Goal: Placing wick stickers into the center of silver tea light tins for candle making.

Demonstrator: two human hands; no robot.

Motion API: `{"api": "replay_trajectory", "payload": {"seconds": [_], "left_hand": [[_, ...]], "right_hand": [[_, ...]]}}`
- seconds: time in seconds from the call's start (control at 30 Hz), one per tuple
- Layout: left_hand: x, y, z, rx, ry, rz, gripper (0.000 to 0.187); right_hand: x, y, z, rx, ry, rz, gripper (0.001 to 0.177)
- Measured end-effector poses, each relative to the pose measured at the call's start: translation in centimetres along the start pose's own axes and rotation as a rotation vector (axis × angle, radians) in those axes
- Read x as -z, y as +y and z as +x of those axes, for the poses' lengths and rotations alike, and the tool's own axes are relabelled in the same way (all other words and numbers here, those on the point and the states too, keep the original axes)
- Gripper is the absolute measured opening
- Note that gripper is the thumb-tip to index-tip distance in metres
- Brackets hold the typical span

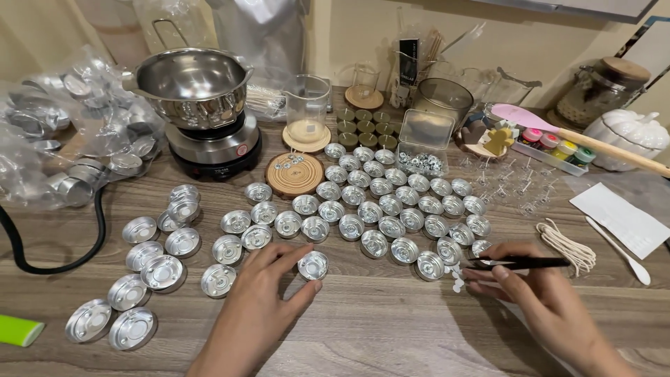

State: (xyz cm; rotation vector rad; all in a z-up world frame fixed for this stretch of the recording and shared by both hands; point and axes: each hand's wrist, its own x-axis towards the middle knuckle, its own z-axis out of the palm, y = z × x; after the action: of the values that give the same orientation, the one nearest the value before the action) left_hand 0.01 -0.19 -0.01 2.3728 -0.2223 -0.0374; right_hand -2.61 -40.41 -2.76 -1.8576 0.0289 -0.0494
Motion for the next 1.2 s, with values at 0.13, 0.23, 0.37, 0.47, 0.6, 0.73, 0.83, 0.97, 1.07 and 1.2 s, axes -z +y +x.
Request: {"api": "replay_trajectory", "payload": {"seconds": [0.13, 0.23, 0.37, 0.47, 0.6, 0.73, 0.83, 0.97, 1.07, 1.2], "left_hand": [[-0.1, 0.1, 0.0, 0.006, -0.007, 0.009, 0.059], [0.1, 0.1, 0.0, 0.032, -0.018, 0.016, 0.058], [-0.2, -0.1, 0.2, 0.026, -0.024, 0.028, 0.061], [-0.4, -0.3, 0.3, 0.034, -0.038, 0.047, 0.065], [-0.4, -0.4, 0.3, 0.035, -0.039, 0.073, 0.07], [-0.3, -0.2, 0.2, 0.013, -0.022, 0.055, 0.067], [-0.2, -0.2, 0.2, 0.03, -0.037, 0.067, 0.067], [-0.4, -0.6, 0.2, 0.025, -0.056, 0.068, 0.066], [-0.1, -0.3, 0.1, 0.011, -0.042, 0.067, 0.066], [0.0, 0.0, 0.1, 0.024, -0.057, 0.049, 0.064]], "right_hand": [[0.4, -1.0, 0.3, -0.049, -0.041, -0.033, 0.03], [0.5, -1.3, 0.6, -0.247, 0.069, -0.197, 0.033], [2.1, 1.0, 0.4, -0.005, -0.108, -0.213, 0.027], [0.8, -0.6, -0.2, 0.01, -0.008, -0.364, 0.028], [-1.6, -3.1, 0.5, 0.047, 0.042, -0.283, 0.03], [-2.5, -3.1, 2.3, -0.042, 0.051, -0.248, 0.032], [-3.0, -3.5, 3.2, -0.03, 0.046, -0.281, 0.034], [-2.9, -3.4, 3.3, -0.028, 0.023, -0.265, 0.032], [-1.8, -1.8, 2.5, -0.064, 0.053, -0.133, 0.028], [0.2, 1.4, 1.8, -0.159, -0.023, 0.078, 0.027]]}}
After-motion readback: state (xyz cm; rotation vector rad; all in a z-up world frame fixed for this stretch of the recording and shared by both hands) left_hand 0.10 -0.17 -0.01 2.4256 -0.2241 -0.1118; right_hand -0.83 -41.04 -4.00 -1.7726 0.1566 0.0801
